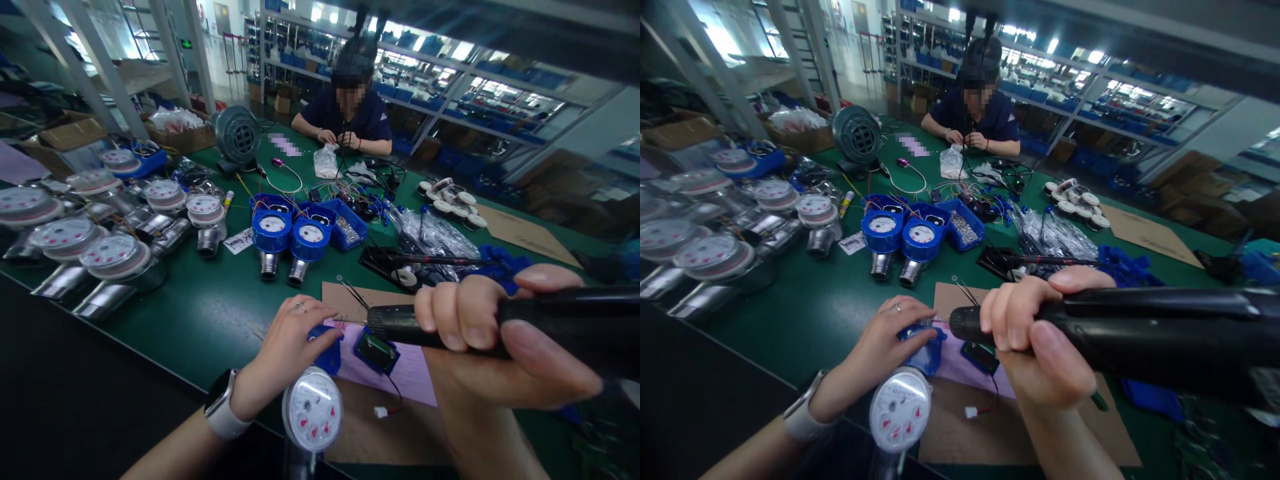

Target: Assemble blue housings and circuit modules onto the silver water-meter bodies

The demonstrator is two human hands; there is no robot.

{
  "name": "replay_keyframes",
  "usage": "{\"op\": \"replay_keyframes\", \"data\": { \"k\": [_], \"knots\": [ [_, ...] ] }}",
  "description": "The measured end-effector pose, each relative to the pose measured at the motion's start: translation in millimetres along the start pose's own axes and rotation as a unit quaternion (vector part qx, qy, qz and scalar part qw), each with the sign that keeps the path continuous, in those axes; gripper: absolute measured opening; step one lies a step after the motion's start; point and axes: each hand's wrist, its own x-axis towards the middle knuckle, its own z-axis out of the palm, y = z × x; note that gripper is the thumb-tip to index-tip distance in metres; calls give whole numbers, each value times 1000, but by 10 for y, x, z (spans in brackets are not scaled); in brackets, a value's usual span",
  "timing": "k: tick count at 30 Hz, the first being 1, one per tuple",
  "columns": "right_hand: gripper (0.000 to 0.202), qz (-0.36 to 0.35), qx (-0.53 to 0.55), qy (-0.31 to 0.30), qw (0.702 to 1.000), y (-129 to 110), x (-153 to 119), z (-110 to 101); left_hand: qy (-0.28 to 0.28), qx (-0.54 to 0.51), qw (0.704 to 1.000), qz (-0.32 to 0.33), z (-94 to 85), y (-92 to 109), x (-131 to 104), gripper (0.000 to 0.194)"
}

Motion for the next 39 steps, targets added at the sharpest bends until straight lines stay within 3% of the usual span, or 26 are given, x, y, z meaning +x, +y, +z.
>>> {"op": "replay_keyframes", "data": {
  "k": [5, 13, 17, 20, 25, 27, 39],
  "knots": [
    [19, 7, 18, -26, 999, -64, -36, 152, 68, 1, 997, 34, -75, -18, -83, 7],
    [21, 19, 37, -124, 991, 42, -55, 251, 75, 74, 993, 54, -185, -85, -133, 5],
    [20, 29, 30, -131, 991, 159, -85, 302, 98, 102, 989, 32, -276, -52, -264, 31],
    [22, 70, 30, -143, 987, 252, -130, 306, 99, 72, 992, 3, -309, 8, -498, 35],
    [25, 106, -3, -169, 980, 392, -206, 260, 0, 89, 996, 33, -206, 100, -879, 67],
    [26, 112, -14, -173, 978, 433, -217, 260, -10, 106, 993, 41, -148, 108, -938, 75],
    [20, 104, -79, -186, 974, 546, -186, 358, 14, 91, 995, 44, -80, 108, -970, 76]
  ]
}}
